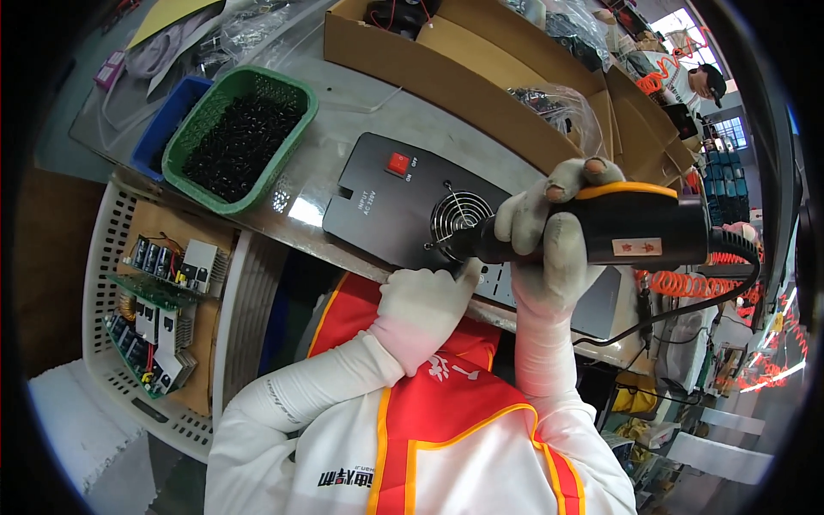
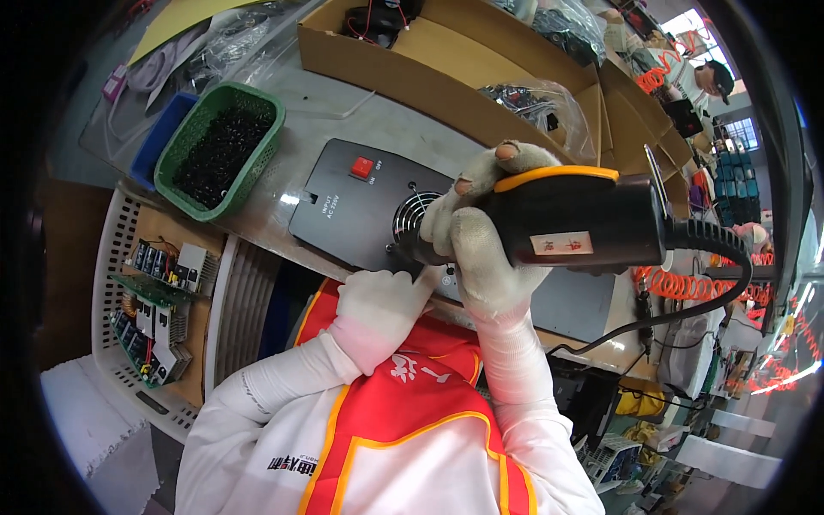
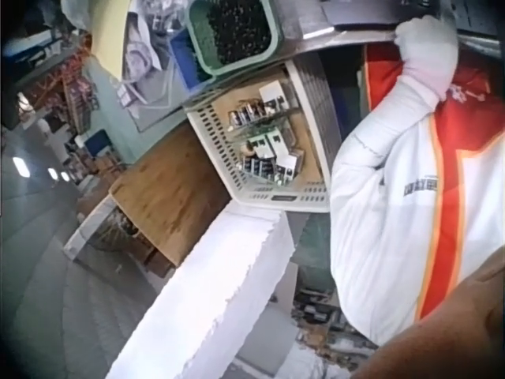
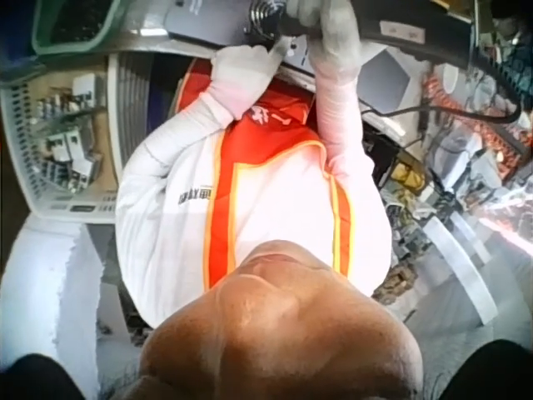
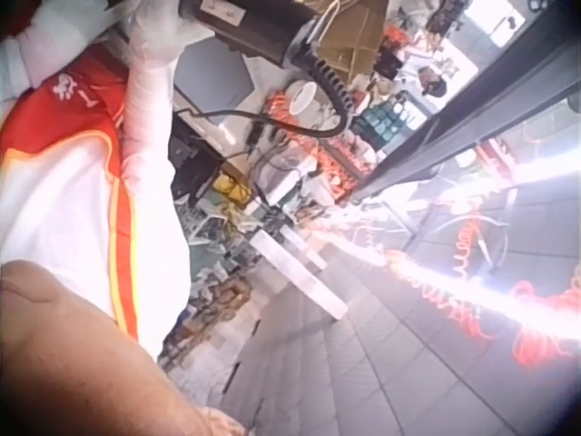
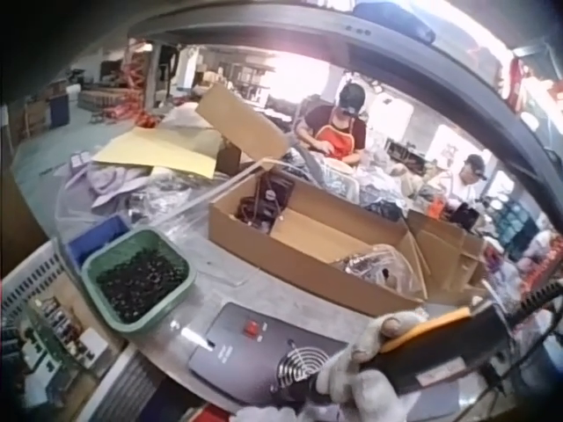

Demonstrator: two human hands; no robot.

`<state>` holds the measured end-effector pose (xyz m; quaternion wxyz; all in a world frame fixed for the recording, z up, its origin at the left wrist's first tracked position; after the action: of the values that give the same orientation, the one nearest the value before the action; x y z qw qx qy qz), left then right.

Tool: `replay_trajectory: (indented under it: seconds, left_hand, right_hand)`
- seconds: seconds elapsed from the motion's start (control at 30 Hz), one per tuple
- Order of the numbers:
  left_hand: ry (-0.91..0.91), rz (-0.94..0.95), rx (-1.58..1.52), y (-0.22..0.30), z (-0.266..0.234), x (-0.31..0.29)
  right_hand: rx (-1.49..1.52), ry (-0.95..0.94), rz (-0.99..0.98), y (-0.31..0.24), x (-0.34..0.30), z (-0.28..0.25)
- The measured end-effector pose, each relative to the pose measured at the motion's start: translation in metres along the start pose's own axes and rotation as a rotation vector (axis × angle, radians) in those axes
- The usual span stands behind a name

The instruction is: The person assembles an electronics enclosure by installing a cooling fan, a power switch, and a protective fan grill using an electric screwdriver to secure them with screws.

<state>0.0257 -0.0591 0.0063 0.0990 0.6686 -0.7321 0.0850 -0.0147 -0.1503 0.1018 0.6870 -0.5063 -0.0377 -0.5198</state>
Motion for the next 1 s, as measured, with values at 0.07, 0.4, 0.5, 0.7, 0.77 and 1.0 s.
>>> replay_trajectory:
  seconds: [0.07,0.4,0.5,0.7,0.77,1.0]
  left_hand:
    - [-0.057,-0.025,0.018,0.000,0.004,0.003]
    - [0.068,-0.038,-0.025,0.002,0.004,0.005]
    - [0.063,-0.060,-0.041,0.003,0.003,0.003]
    - [-0.035,-0.074,-0.302,-0.002,0.016,0.001]
    - [0.069,-0.014,-0.232,-0.003,0.013,-0.002]
    - [-0.227,-0.033,0.020,0.000,0.002,0.018]
  right_hand:
    - [-0.020,0.002,0.005,0.005,-0.002,-0.005]
    - [-0.115,0.129,0.178,0.020,-0.001,-0.011]
    - [-0.128,0.045,0.174,0.025,0.002,0.004]
    - [0.021,-0.135,0.339,0.038,-0.012,-0.017]
    - [-0.027,-0.241,0.332,0.032,-0.005,-0.003]
    - [0.278,0.065,-0.226,-0.124,-0.003,-0.041]
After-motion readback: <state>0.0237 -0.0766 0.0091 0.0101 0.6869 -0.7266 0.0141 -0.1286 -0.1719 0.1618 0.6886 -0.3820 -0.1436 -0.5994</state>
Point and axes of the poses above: each hand's wrist, its own x-axis towards the middle knuckle, its own z-axis out of the palm, y = z × x, the point moved 6 cm from there along x, towards the middle knuckle, and after that the axes turned 14 degrees about x, right-handed, at the moved point
